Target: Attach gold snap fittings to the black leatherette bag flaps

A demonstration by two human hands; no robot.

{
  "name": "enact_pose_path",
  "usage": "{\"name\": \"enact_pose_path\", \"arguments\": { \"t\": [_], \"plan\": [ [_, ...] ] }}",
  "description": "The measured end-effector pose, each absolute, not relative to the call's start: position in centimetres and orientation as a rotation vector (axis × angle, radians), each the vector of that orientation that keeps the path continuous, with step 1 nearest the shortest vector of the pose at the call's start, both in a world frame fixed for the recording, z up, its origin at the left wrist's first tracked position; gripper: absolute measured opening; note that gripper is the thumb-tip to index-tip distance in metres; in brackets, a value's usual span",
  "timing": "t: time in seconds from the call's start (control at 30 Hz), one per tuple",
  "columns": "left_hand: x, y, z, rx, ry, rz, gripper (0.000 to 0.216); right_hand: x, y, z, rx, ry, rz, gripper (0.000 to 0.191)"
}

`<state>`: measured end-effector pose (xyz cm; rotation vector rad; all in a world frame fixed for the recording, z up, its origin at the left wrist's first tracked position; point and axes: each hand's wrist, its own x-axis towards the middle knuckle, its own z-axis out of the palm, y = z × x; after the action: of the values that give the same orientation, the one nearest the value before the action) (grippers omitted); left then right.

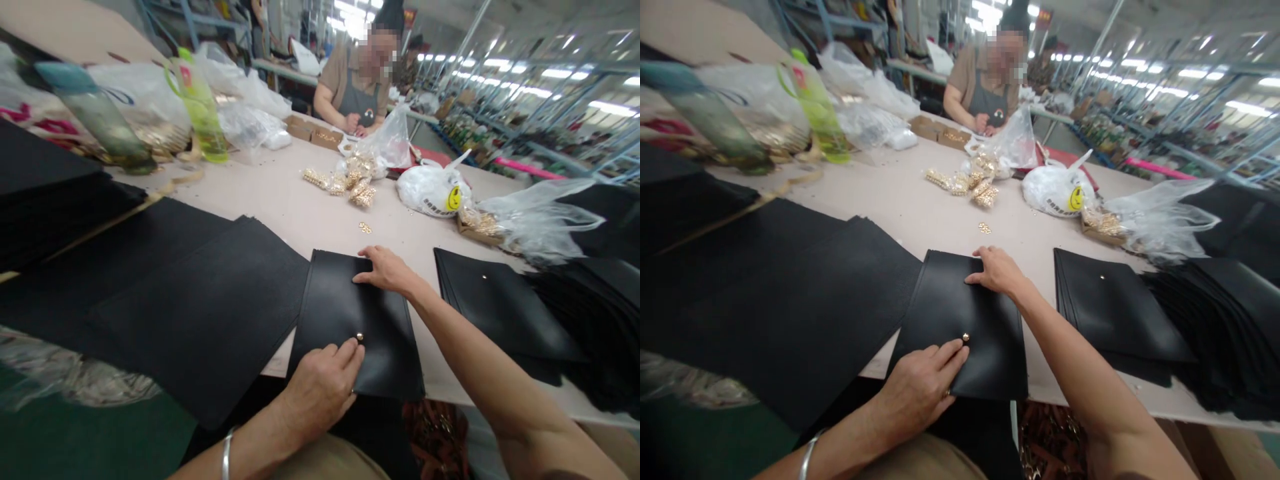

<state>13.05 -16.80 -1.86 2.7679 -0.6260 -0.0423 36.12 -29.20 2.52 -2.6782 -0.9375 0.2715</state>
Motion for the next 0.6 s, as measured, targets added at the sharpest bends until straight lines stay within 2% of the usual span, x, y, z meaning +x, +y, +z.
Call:
{"name": "enact_pose_path", "arguments": {
  "t": [0.07, 0.13, 0.23, 0.37, 0.47, 0.53, 0.6],
  "plan": [
    [13.0, -16.8, -2.0, 2.765, -0.615, -0.022, 0.063, 37.6, -28.6, 2.4, -2.681, -0.923, 0.349, 0.069],
    [13.0, -16.7, -2.2, 2.761, -0.614, -0.001, 0.065, 38.5, -28.1, 2.5, -2.648, -0.899, 0.435, 0.069],
    [13.0, -16.4, -2.5, 2.698, -0.614, 0.042, 0.065, 38.9, -28.7, 3.3, -2.557, -0.848, 0.551, 0.050],
    [12.4, -15.6, -2.0, 2.435, -0.568, 0.126, 0.041, 37.5, -33.1, 5.7, -2.367, -0.704, 0.555, 0.026],
    [11.9, -15.0, -0.8, 2.260, -0.463, 0.223, 0.032, 36.0, -39.4, 7.8, -2.244, -0.528, 0.372, 0.028],
    [11.9, -14.8, 0.0, 2.191, -0.373, 0.244, 0.032, 35.1, -44.1, 8.6, -2.110, -0.210, 0.026, 0.028],
    [12.0, -14.7, 0.6, 2.134, -0.289, 0.208, 0.028, 34.0, -48.4, 8.9, -2.075, -0.068, -0.172, 0.031]
  ]
}}
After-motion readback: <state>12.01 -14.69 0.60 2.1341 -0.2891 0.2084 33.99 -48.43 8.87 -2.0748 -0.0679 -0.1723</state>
